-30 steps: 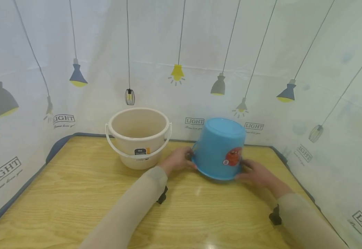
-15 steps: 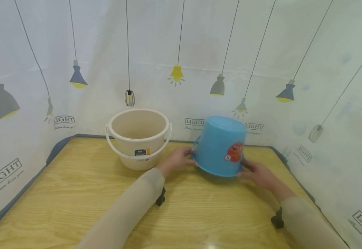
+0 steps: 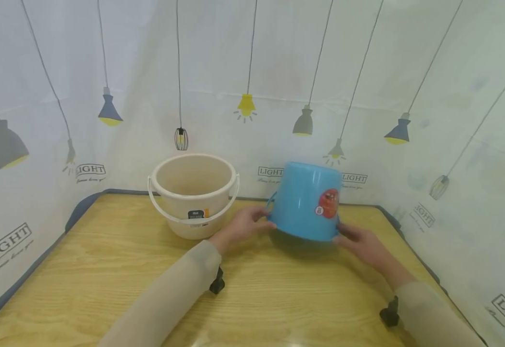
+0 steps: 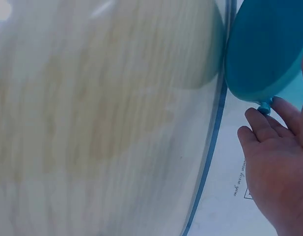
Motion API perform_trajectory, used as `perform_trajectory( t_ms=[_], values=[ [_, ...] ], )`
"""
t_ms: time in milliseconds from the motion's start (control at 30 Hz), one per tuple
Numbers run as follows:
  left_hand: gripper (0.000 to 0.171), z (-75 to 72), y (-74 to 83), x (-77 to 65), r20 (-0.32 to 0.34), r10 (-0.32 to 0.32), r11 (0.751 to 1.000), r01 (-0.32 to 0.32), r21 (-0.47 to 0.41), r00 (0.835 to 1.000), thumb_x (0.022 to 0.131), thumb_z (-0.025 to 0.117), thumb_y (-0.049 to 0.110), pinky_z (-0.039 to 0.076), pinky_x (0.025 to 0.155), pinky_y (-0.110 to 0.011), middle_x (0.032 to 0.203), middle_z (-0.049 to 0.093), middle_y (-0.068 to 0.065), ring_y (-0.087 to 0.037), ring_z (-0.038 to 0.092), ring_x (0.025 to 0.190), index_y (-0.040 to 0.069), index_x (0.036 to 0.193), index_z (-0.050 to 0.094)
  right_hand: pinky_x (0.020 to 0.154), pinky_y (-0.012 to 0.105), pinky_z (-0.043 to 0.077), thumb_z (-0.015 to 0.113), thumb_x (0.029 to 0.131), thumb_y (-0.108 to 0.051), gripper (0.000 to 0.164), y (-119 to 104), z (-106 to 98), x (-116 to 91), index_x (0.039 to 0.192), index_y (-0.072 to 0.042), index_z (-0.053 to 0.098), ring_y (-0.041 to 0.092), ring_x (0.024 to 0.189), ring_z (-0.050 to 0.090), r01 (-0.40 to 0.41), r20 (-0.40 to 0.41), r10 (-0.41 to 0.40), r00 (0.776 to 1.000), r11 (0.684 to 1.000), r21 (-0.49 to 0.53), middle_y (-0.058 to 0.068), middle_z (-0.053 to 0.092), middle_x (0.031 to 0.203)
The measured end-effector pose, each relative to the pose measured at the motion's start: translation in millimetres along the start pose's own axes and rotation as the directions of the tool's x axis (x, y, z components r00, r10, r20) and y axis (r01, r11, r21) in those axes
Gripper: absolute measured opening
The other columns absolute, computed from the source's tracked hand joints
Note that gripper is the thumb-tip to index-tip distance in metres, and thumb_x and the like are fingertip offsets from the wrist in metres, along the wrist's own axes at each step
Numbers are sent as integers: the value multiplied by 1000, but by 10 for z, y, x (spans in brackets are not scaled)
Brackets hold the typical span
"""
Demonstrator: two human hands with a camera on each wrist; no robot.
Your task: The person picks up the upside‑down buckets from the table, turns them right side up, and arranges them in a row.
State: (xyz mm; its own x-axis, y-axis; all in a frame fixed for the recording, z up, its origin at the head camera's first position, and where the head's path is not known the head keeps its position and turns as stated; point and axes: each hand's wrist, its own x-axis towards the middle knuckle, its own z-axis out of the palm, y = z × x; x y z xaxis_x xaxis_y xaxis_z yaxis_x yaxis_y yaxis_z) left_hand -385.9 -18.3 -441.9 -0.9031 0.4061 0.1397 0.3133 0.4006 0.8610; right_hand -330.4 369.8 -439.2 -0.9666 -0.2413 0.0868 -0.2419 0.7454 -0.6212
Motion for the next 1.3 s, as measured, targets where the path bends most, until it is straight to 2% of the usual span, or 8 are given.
perform_trajectory(
  t_ms=[200,333,467,567,767,967,1133,1300],
  values=[
    [55,-18,75,-52,-35,-20,1000,20,1,999,99,79,55,48,126,-55,159,64,-7,-34,59,149,20,141,72,127,73,35,56,110,-63,78,-86,-24,-43,168,-13,44,51,160,38,-29,-44,30,999,999,33,20,45,172],
    [51,-12,115,-77,-58,-33,999,31,-25,998,100,76,58,50,124,-53,156,67,-5,-31,62,146,23,138,75,128,74,32,50,112,-65,76,-153,-40,-63,169,-15,43,52,160,36,-41,-64,45,997,997,63,21,43,173],
    [33,13,155,-92,-124,-20,997,10,-74,992,106,74,38,52,123,-50,153,69,-6,-29,63,146,21,134,79,128,75,30,45,110,-71,77,-203,-49,-68,169,-21,43,52,162,34,-77,-100,84,991,994,71,18,42,175],
    [25,32,207,-104,-211,-12,992,-14,-123,977,106,74,19,52,123,-48,150,70,-8,-29,62,148,15,129,81,127,76,33,48,110,-70,74,-237,-56,-64,167,-24,47,50,161,38,-81,-141,92,986,993,84,16,45,173],
    [20,72,322,-126,-318,-30,983,-29,-181,948,102,77,13,58,115,-46,136,77,-10,-30,69,139,11,121,84,120,73,44,56,112,-56,58,-305,-100,-49,154,-17,64,48,149,55,-41,-283,47,958,999,26,17,64,157],
    [20,76,419,-159,-336,-7,982,-57,-181,942,102,77,14,65,104,-45,126,82,-8,-30,77,124,12,121,84,119,73,43,60,110,-57,55,-356,-172,-54,148,-17,70,46,149,55,-24,-365,27,931,1000,14,15,70,150],
    [21,59,480,-186,-332,5,971,-83,-222,943,103,78,17,63,108,-45,127,81,-6,-28,76,128,16,123,84,117,72,46,64,109,-55,52,-367,-217,-73,145,-17,72,44,145,59,-8,-401,14,916,1000,16,15,72,147],
    [25,11,544,-202,-324,91,950,-180,-257,942,102,79,16,59,115,-46,135,78,-9,-29,71,136,12,127,82,117,72,46,65,107,-59,57,-406,-289,-79,148,-19,69,45,146,58,-32,-372,42,927,999,34,14,70,150]
  ],
)
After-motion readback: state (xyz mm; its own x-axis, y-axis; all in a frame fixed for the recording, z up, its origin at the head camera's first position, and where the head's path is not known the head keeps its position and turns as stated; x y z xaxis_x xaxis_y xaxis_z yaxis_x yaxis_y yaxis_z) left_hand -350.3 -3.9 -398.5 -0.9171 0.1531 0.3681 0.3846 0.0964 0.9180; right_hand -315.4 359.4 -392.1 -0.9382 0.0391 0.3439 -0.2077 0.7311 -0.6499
